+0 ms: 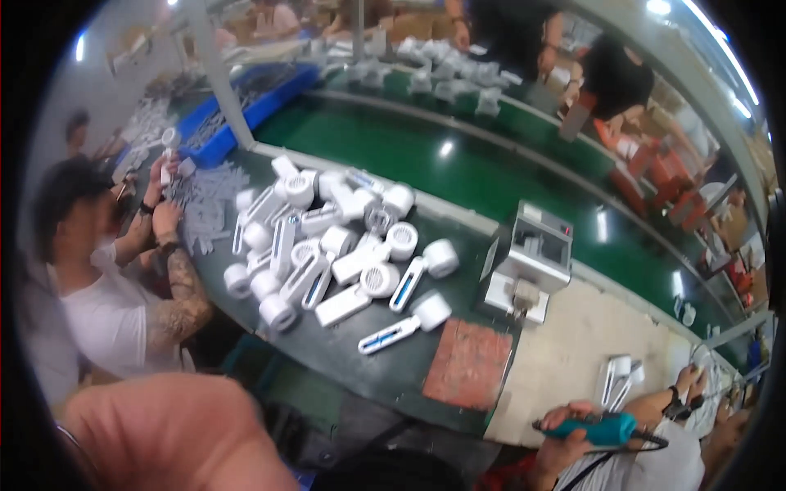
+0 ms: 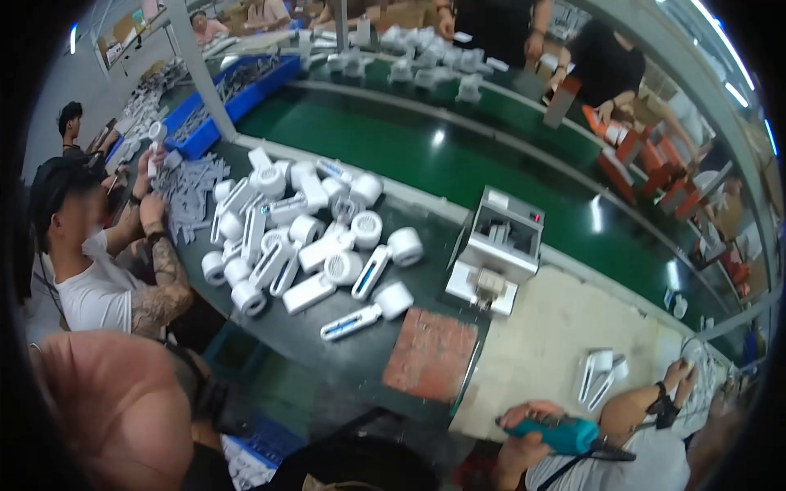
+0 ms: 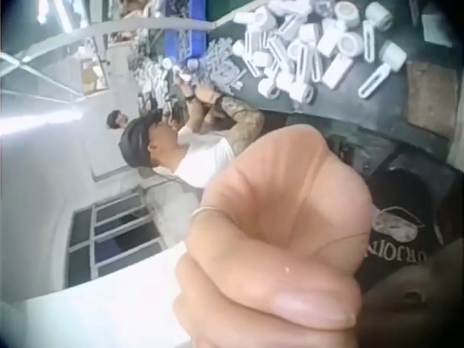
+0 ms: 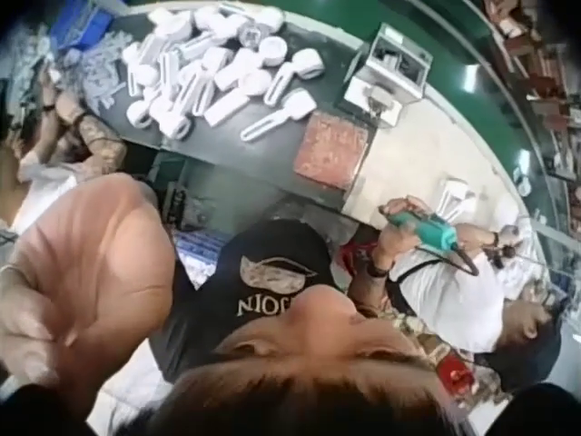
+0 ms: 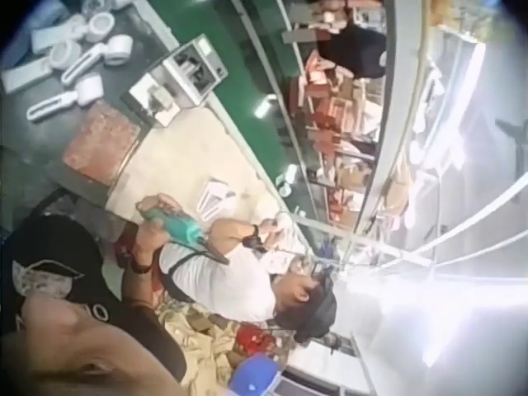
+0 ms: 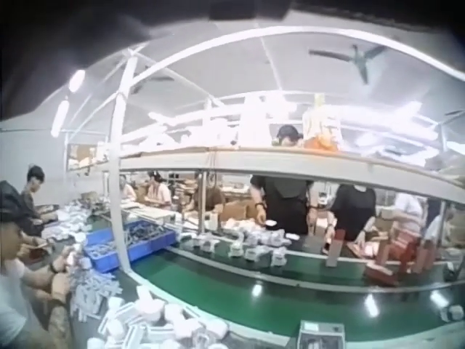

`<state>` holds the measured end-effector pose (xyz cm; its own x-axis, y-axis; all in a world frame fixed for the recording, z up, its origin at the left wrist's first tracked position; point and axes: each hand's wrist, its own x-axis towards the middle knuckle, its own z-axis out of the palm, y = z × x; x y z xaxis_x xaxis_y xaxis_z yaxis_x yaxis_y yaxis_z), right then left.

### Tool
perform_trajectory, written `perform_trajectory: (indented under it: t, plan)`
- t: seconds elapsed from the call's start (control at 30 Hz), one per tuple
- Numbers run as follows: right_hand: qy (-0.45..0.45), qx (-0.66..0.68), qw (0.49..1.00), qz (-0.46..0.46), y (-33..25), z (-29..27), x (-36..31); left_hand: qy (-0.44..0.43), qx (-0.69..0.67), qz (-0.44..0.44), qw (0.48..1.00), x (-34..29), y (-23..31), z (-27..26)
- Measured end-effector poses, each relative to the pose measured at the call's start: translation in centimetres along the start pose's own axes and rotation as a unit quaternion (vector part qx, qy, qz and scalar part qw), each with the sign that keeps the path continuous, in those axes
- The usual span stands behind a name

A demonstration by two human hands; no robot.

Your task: The person picks up a fan, fits a battery into the handle, and snaps a cover over it. They then drive a screw into the handle using a power screwdriver and place the finished fan onto the table.

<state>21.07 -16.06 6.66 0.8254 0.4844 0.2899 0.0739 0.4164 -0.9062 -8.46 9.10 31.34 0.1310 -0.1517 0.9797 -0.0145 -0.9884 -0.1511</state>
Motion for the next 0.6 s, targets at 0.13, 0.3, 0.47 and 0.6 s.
perform_trajectory:
  t: [0.13, 0.3, 0.47, 0.6]
  plan:
    - [0.018, -0.068, 0.997, -0.027, -2.9, -1.1, -2.6, 0.042, -0.016, -0.012, 0.999, -1.3, 0.0, 0.0]
    - [-0.032, -0.026, 0.999, 0.018, -0.7, 0.2, -1.4, 0.145, -0.050, -0.032, 0.988, -2.8, 0.6, 6.1]
    - [-0.017, -0.018, 1.000, 0.010, -2.4, 0.8, -1.2, 0.169, -0.046, -0.056, 0.983, -2.4, 0.8, 6.4]
    - [-0.012, -0.001, 1.000, 0.027, -0.6, -2.2, -2.5, 0.187, -0.009, -0.008, 0.982, -1.4, -0.7, 3.8]
